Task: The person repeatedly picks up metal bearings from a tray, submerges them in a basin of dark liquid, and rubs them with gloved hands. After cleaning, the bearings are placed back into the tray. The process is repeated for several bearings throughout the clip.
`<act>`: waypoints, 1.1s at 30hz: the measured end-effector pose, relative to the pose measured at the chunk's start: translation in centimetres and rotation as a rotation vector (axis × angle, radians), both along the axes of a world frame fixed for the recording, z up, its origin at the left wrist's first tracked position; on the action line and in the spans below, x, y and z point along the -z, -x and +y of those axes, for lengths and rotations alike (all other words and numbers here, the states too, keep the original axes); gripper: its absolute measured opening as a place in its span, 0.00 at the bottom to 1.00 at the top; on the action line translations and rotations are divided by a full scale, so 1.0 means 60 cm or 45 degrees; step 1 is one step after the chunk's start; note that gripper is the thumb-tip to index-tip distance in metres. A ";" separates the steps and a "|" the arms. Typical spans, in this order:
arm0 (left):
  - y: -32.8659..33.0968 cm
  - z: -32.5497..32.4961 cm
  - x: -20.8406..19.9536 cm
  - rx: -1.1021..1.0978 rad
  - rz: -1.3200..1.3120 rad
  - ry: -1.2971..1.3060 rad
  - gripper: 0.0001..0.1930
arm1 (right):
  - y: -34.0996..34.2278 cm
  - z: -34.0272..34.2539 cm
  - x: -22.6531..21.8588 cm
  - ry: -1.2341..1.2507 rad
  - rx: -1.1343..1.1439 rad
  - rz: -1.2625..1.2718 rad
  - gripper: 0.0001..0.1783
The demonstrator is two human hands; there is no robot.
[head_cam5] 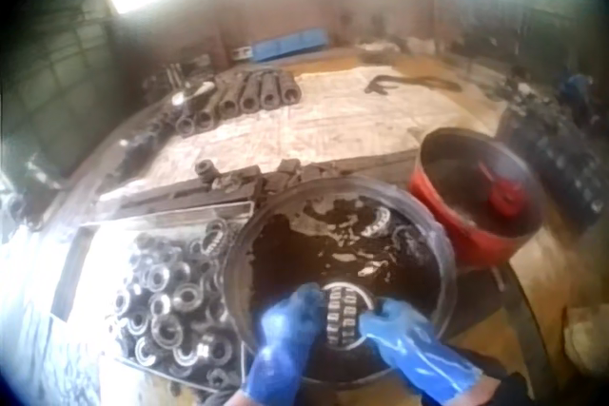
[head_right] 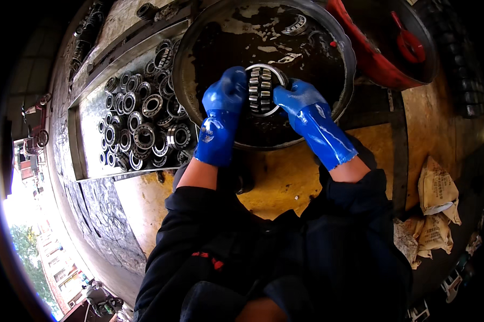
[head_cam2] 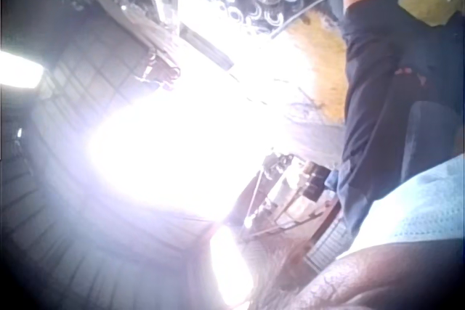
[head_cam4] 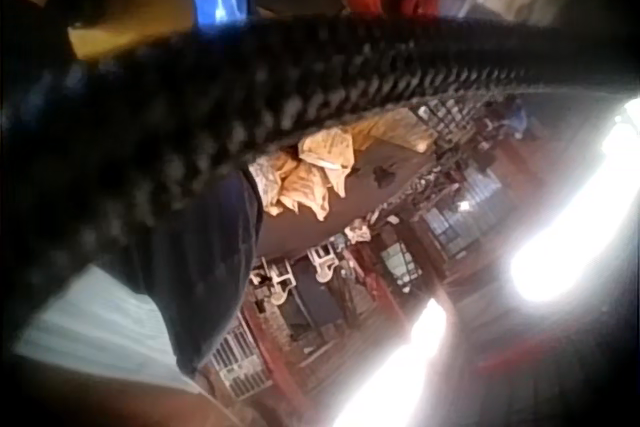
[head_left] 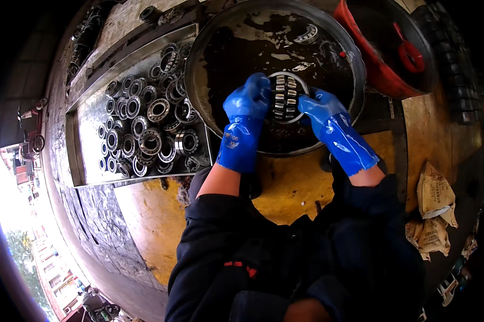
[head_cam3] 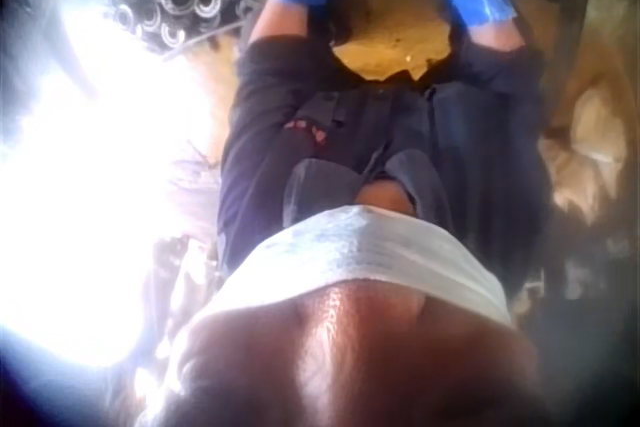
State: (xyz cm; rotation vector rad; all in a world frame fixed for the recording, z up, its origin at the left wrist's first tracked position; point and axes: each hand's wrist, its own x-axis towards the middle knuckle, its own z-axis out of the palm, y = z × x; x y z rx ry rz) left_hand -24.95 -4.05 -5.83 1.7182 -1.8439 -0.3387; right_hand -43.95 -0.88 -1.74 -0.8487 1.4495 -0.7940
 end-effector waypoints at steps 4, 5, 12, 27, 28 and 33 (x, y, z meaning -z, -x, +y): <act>-0.008 -0.020 0.003 -0.239 1.704 -0.517 0.23 | 0.020 -0.004 0.012 0.021 0.002 -0.075 0.24; -0.019 -0.030 0.000 -0.385 1.757 -0.778 0.23 | 0.026 -0.002 0.015 0.022 0.020 -0.133 0.24; -0.001 -0.033 -0.002 -0.375 2.061 -0.922 0.25 | 0.028 -0.015 0.021 0.041 -0.157 -0.201 0.24; 0.006 -0.001 -0.010 -0.332 1.891 -0.538 0.27 | -0.005 -0.036 0.028 -0.011 0.163 0.051 0.22; 0.004 0.000 -0.011 -0.337 1.872 -0.528 0.27 | -0.004 -0.040 0.030 -0.007 0.158 0.077 0.22; 0.009 0.001 -0.011 -0.359 1.773 -0.485 0.28 | 0.005 -0.033 0.029 0.002 0.146 0.121 0.22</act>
